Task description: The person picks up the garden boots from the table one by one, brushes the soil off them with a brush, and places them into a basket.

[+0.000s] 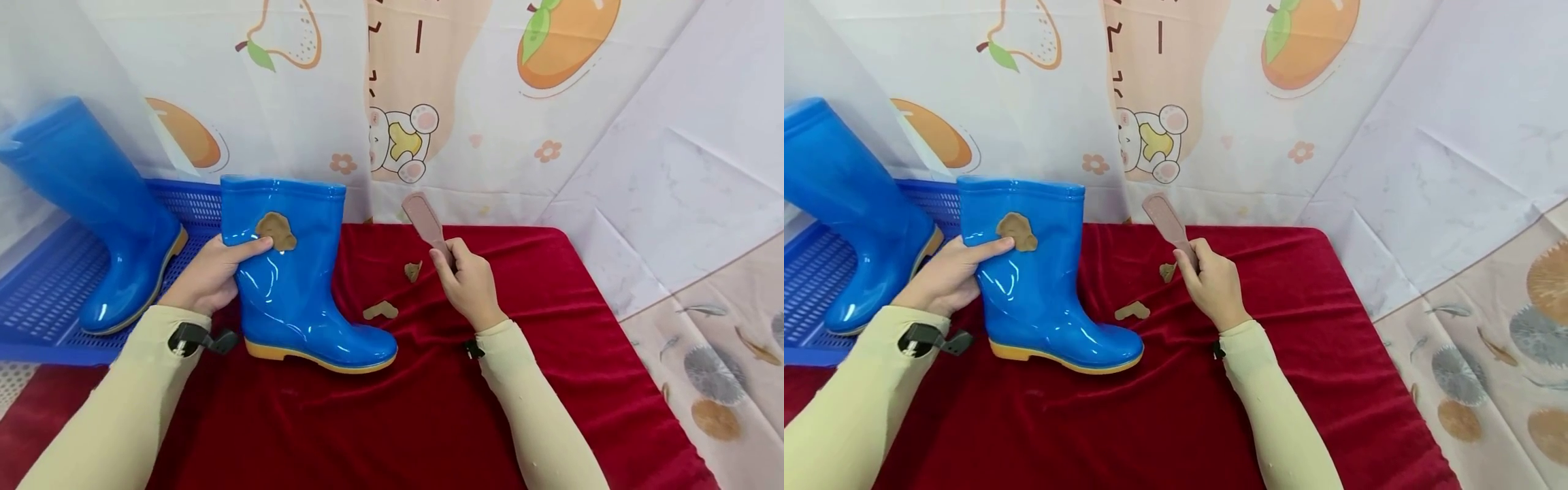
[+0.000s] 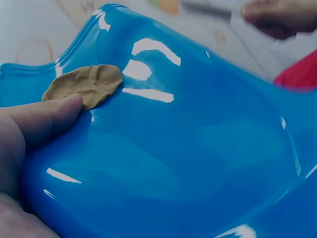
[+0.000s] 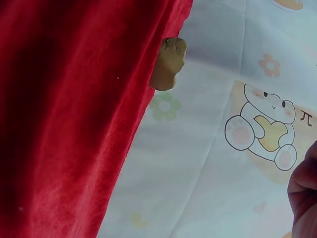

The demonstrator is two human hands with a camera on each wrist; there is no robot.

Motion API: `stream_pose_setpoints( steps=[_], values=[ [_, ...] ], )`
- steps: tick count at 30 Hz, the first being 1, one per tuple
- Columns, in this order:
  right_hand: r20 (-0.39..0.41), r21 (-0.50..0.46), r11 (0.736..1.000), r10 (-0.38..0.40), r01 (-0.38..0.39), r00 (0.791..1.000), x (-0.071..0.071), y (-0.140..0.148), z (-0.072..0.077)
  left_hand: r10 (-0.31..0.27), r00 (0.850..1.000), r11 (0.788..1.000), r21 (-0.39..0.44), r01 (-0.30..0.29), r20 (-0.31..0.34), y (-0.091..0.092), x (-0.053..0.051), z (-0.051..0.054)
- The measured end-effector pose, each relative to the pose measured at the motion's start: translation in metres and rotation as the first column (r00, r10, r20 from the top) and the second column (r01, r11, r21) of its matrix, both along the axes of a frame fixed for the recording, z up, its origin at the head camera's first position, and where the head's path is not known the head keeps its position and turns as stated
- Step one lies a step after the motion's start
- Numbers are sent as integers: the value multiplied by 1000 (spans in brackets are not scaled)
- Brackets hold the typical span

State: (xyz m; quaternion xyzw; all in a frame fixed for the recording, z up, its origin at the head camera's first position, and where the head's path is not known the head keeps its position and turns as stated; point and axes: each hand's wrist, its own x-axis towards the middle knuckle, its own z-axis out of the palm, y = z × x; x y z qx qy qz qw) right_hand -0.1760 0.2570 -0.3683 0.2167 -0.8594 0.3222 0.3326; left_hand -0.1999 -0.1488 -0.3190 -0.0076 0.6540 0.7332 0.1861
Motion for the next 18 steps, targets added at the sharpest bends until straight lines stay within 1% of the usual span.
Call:
stream_pose_setpoints(
  steps=[2,6,8,9,10,11,12,13,14,16,18],
  values=[
    [8,4,1000,-1,1,1000,0,0,0,-1,999,1000,1,1,-37,4,10,11],
    [13,6,1000,-11,11,1000,0,0,0,3,994,999,-35,-7,-106,17,29,35],
    [12,5,1000,-14,14,1000,0,0,-1,40,987,997,-56,-49,-154,24,37,45],
    [11,4,1000,-15,15,1000,0,0,-1,72,980,994,-66,-85,-183,26,41,49],
    [11,4,1000,-16,15,1000,0,0,-1,108,971,989,-79,-127,-214,27,43,53],
    [12,4,1000,-16,16,1000,0,0,-1,156,956,981,-74,-179,-247,28,45,56],
    [12,4,1000,-16,16,1000,0,-1,-2,211,937,970,-60,-236,-278,29,47,59],
    [13,3,1000,-16,16,1000,0,-1,-2,268,914,956,-34,-292,-305,30,48,62],
    [14,4,1000,-16,16,1000,0,-1,-2,332,885,937,7,-349,-327,30,48,63],
    [16,6,1000,-16,16,1000,-1,-2,-2,454,815,890,128,-439,-360,32,46,65],
    [18,9,1000,-16,15,1000,-1,-1,-2,564,736,826,264,-498,-375,35,42,65]
  ],
)
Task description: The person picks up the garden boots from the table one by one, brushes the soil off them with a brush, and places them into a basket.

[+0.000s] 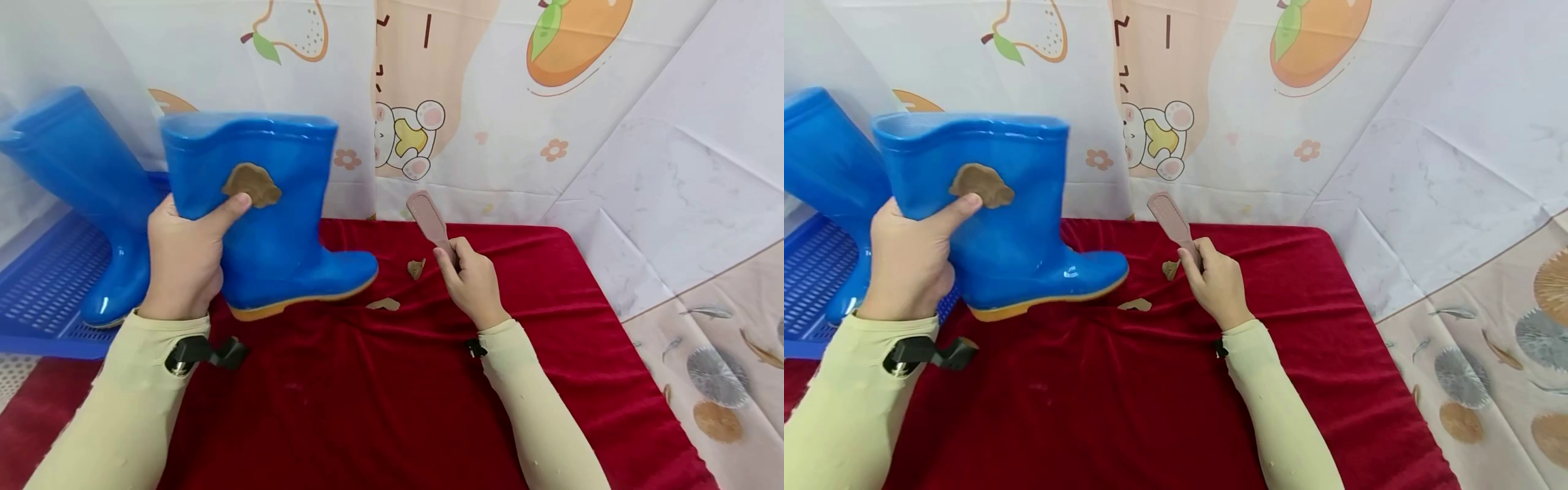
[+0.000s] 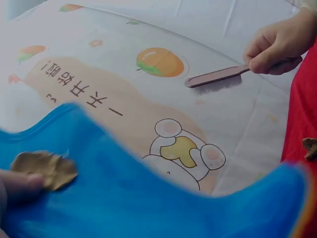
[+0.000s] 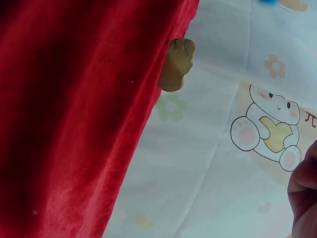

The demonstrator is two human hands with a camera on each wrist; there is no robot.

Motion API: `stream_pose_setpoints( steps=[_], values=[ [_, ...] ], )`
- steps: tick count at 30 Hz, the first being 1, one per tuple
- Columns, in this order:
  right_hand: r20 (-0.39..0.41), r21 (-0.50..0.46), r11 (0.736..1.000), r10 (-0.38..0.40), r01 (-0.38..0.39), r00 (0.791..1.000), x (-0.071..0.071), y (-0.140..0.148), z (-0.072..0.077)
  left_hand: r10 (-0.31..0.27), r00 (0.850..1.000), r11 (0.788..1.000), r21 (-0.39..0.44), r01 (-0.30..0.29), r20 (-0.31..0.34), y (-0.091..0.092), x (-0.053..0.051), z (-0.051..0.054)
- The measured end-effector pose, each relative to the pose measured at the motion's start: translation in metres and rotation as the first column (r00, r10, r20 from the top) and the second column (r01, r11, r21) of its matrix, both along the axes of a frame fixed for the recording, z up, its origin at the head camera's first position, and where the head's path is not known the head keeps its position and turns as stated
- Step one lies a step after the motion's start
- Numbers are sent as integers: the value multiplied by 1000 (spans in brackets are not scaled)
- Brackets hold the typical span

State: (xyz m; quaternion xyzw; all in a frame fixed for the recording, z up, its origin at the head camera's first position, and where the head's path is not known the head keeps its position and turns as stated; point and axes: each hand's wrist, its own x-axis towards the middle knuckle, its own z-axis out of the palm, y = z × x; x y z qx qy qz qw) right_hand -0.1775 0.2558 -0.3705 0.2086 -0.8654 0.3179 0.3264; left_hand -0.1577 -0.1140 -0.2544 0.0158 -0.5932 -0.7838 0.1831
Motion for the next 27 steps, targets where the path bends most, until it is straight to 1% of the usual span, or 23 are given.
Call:
stream_pose_setpoints(
  steps=[1,3,5,7,8,10,11,13,15,17,19,21,23,24,26,27],
  values=[
    [1,1,1000,0,0,1000,0,0,0,41,998,998,50,-39,-45,2,-3,-1],
    [5,3,1000,-1,1,1000,-1,0,-1,116,986,986,132,-100,-118,6,-8,-5],
    [8,4,1000,-3,3,1000,-2,0,-2,183,970,971,183,-153,-158,12,-15,-11],
    [8,5,1000,-6,6,1000,-2,1,-3,237,957,958,207,-200,-170,20,-22,-19],
    [7,5,1000,-7,7,1000,-2,1,-3,256,953,952,212,-220,-162,23,-25,-24],
    [5,6,1000,-8,8,1000,-3,1,-4,283,948,948,190,-255,-145,30,-30,-36],
    [4,5,1000,-8,8,1000,-3,1,-5,291,948,948,171,-267,-132,34,-32,-42],
    [7,5,1000,-9,9,1000,-3,1,-6,305,946,950,103,-294,-112,40,-33,-55],
    [11,3,1000,-10,10,1000,-3,1,-6,305,944,952,25,-304,-126,46,-31,-66],
    [12,1,1000,-10,10,1000,-3,1,-6,296,943,952,-39,-305,-149,51,-26,-74],
    [9,1,1000,-10,10,1000,-4,1,-6,274,944,952,-89,-294,-185,55,-20,-80],
    [6,3,1000,-11,11,1000,-4,1,-5,239,949,956,-119,-267,-204,57,-15,-83],
    [7,6,1000,-13,13,1000,-5,1,-6,199,960,962,-147,-230,-199,57,-10,-87],
    [9,7,1000,-15,15,1000,-5,1,-6,170,968,966,-162,-201,-187,56,-9,-88],
    [16,9,1000,-19,19,1000,-5,1,-8,99,985,968,-215,-128,-139,51,-6,-92],
    [20,10,1000,-21,21,1000,-4,2,-8,56,993,963,-256,-81,-102,47,-5,-94]
  ],
)
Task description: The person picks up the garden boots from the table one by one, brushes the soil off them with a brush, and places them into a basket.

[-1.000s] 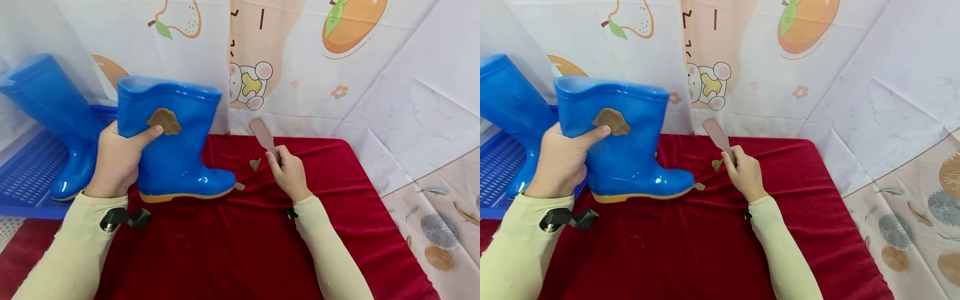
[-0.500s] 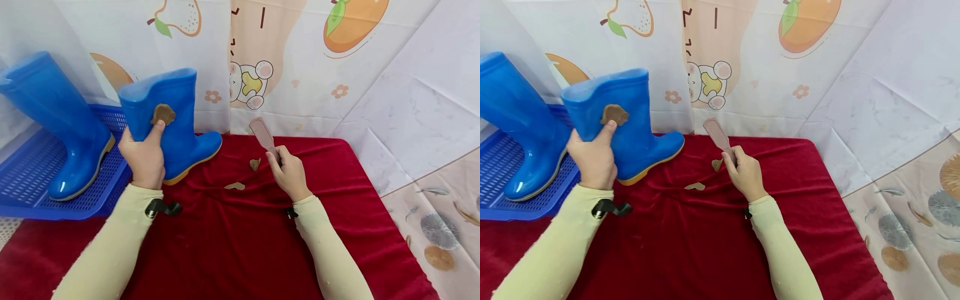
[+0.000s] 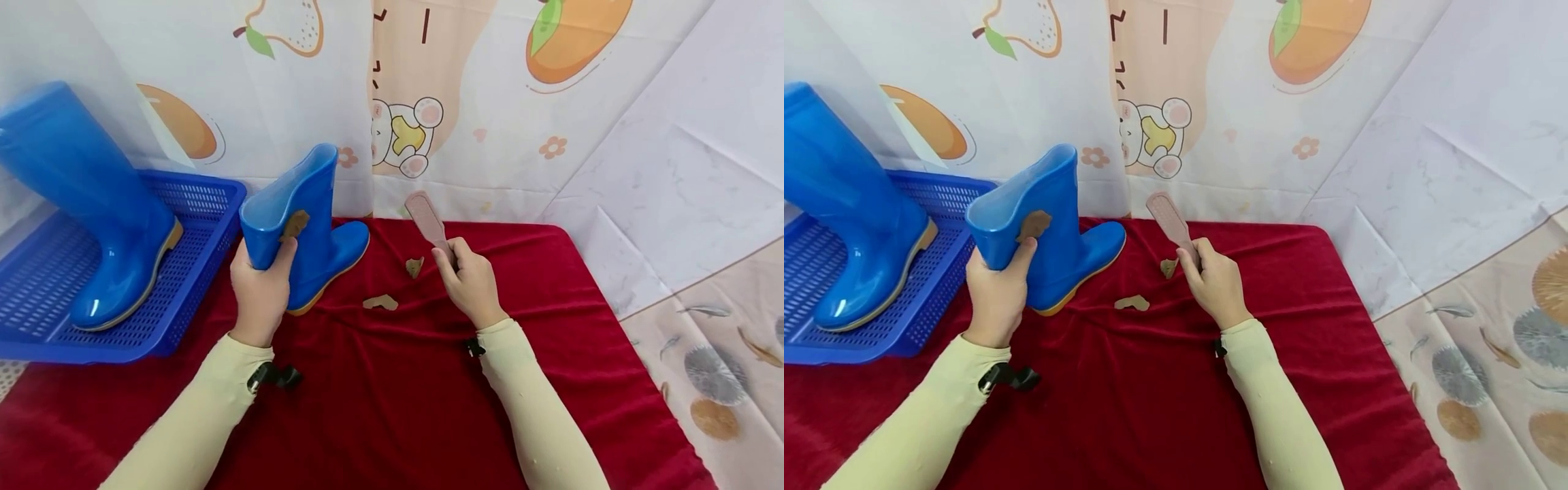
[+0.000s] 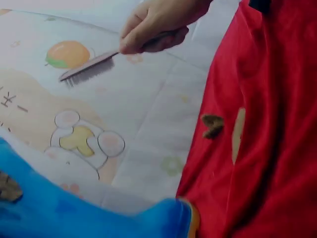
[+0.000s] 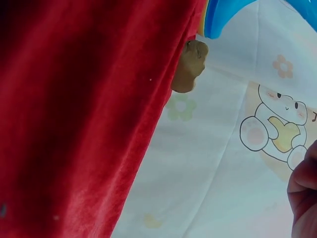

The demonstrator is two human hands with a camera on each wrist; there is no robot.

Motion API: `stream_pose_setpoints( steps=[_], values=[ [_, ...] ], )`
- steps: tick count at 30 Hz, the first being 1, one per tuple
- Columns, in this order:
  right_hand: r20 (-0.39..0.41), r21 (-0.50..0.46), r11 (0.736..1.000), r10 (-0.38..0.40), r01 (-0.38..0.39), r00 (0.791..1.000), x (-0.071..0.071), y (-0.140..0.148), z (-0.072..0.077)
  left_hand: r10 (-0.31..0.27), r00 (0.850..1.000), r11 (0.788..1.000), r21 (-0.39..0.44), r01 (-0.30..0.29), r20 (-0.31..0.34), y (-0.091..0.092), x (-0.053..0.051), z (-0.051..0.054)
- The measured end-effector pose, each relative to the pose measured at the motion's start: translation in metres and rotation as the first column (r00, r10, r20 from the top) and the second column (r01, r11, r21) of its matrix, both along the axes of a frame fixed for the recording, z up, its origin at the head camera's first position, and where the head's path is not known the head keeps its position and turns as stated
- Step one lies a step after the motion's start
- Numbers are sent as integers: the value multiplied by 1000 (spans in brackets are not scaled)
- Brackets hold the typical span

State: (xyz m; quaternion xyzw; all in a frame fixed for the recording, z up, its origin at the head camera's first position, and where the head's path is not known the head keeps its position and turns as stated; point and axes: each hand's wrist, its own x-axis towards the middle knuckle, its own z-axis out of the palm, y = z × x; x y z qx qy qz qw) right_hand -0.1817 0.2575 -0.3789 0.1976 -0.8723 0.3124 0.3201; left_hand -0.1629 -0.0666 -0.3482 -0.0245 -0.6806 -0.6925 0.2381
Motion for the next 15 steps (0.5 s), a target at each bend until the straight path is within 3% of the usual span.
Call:
stream_pose_setpoints(
  steps=[2,3,5,7,8,10,12,15],
  values=[
    [6,2,1000,-3,3,1000,0,0,-1,-82,992,989,-117,93,94,-10,2,-3],
    [8,4,1000,-5,5,1000,1,0,-1,-122,982,970,-192,148,143,-16,2,-4],
    [15,7,1000,-8,8,1000,1,1,-3,-170,958,908,-343,243,230,-27,3,-7],
    [18,10,1000,-10,10,1000,1,1,-3,-173,952,849,-451,275,254,-36,2,-11],
    [20,11,1000,-11,11,1000,1,1,-4,-164,956,830,-490,267,244,-38,1,-13],
    [22,11,1000,-9,9,1000,1,1,-3,-109,974,818,-538,202,201,-40,-2,-15],
    [17,12,1000,-6,6,1000,1,0,-3,-33,992,827,-555,95,122,-39,-5,-15],
    [-1,6,1000,-1,1,1000,-1,0,0,56,998,837,-545,-39,15,-34,-9,-11]
  ],
)
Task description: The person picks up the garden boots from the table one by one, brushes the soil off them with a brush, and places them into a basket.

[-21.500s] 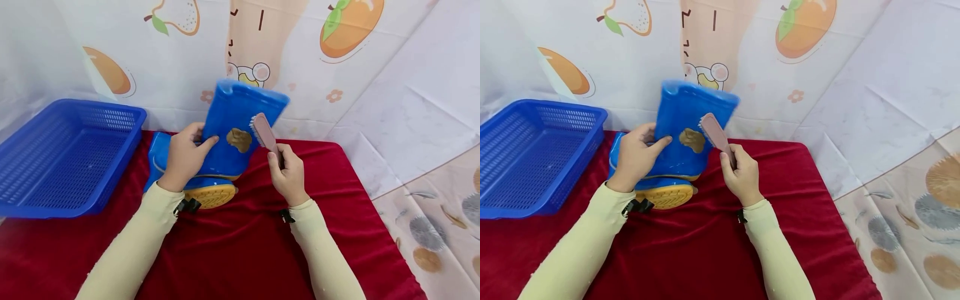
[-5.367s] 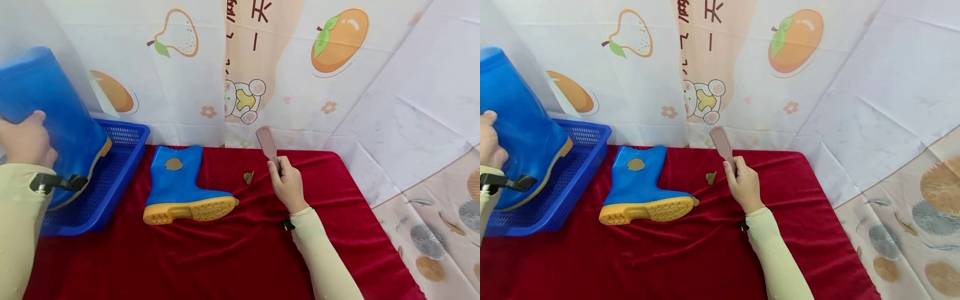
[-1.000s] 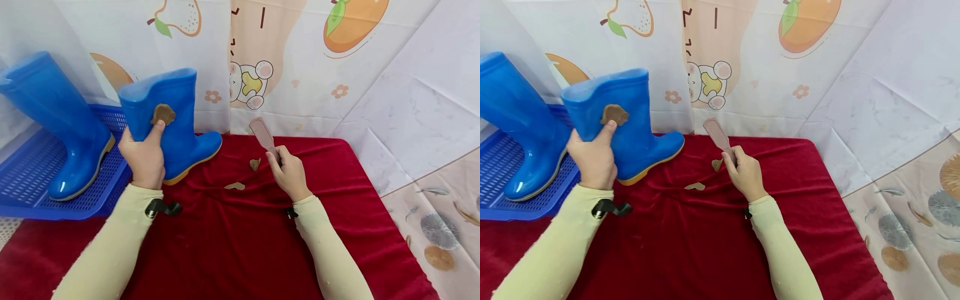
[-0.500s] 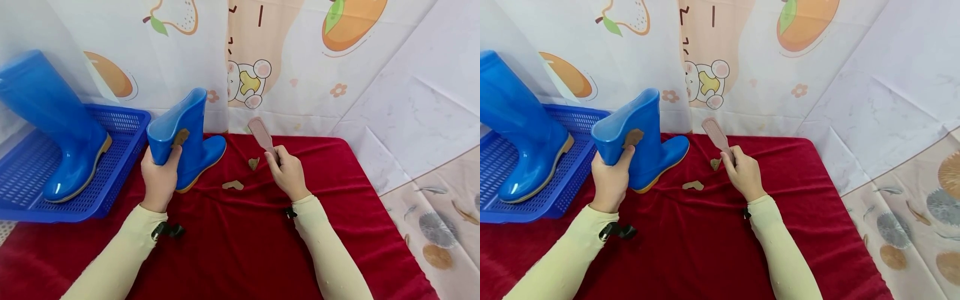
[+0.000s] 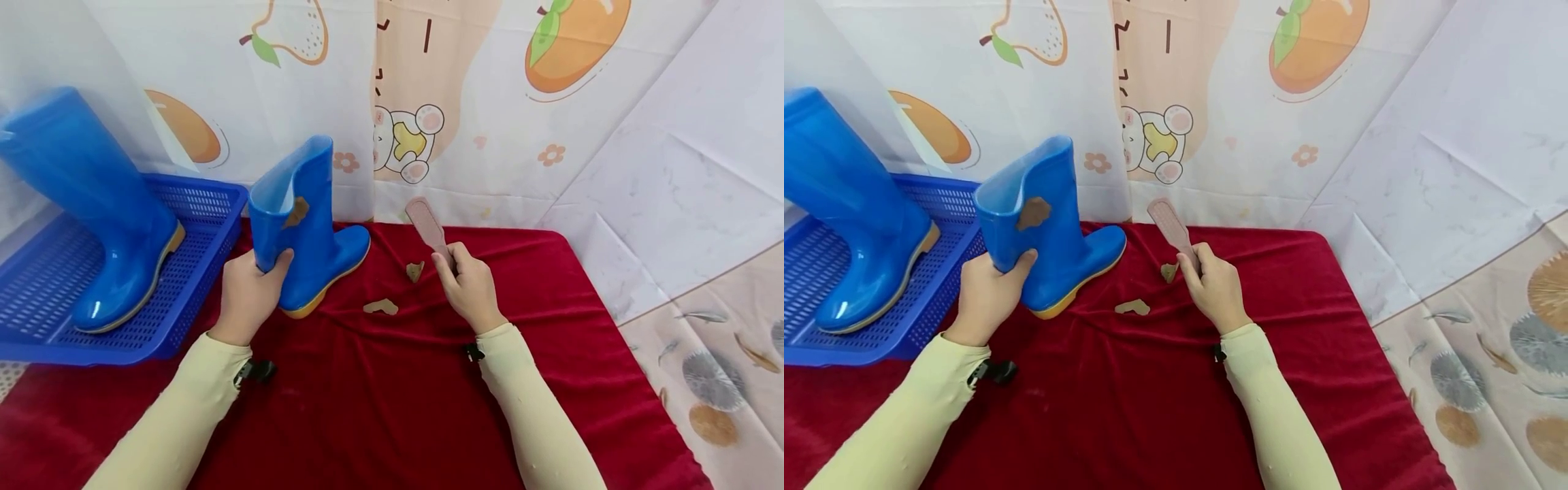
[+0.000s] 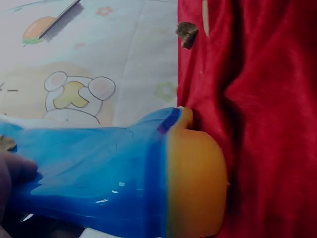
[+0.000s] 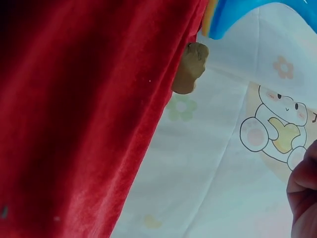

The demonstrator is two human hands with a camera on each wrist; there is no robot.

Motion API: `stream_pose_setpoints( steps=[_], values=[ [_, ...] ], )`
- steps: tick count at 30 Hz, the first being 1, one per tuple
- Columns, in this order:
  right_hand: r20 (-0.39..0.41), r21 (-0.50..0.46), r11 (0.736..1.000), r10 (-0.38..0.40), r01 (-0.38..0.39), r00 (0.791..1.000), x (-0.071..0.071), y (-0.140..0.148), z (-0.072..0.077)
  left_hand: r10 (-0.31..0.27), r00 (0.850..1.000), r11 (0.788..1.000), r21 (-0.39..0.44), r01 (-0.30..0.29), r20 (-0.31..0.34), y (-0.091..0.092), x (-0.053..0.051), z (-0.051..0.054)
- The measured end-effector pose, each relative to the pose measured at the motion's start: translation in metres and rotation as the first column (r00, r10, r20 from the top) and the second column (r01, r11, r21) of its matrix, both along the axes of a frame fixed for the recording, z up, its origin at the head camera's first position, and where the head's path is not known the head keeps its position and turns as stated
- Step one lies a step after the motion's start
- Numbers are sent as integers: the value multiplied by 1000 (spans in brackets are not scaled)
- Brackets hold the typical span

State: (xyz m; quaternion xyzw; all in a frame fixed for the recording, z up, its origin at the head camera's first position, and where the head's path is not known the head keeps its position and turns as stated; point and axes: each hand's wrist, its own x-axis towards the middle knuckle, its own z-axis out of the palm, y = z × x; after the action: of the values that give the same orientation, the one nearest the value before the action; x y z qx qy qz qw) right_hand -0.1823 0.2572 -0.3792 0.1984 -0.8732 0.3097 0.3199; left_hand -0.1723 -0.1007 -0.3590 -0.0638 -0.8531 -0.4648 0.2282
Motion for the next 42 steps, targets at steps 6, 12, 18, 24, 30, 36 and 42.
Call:
stream_pose_setpoints(
  steps=[6,12,18,24,30,36,42],
  values=[
    [-16,-11,1000,3,-4,1000,-1,0,1,54,990,994,102,-41,-131,15,-6,17],
    [-21,-21,1000,3,-4,1000,-1,2,0,15,993,997,80,-6,-120,36,-12,19],
    [-20,-22,1000,10,-10,1000,-2,1,0,-13,999,1000,28,14,-38,45,-12,0],
    [-22,-12,1000,2,-2,1000,-2,1,-1,-146,985,989,-16,148,89,44,-10,2],
    [-24,-10,1000,-1,0,1000,-1,2,-1,-411,837,897,-4,443,362,24,-10,21],
    [-17,-6,1000,-4,4,1000,-1,1,-2,-529,771,831,35,555,354,-2,-14,35],
    [-21,-3,1000,2,-2,1000,0,2,-3,-548,791,831,69,552,272,-7,-18,31]
  ],
)
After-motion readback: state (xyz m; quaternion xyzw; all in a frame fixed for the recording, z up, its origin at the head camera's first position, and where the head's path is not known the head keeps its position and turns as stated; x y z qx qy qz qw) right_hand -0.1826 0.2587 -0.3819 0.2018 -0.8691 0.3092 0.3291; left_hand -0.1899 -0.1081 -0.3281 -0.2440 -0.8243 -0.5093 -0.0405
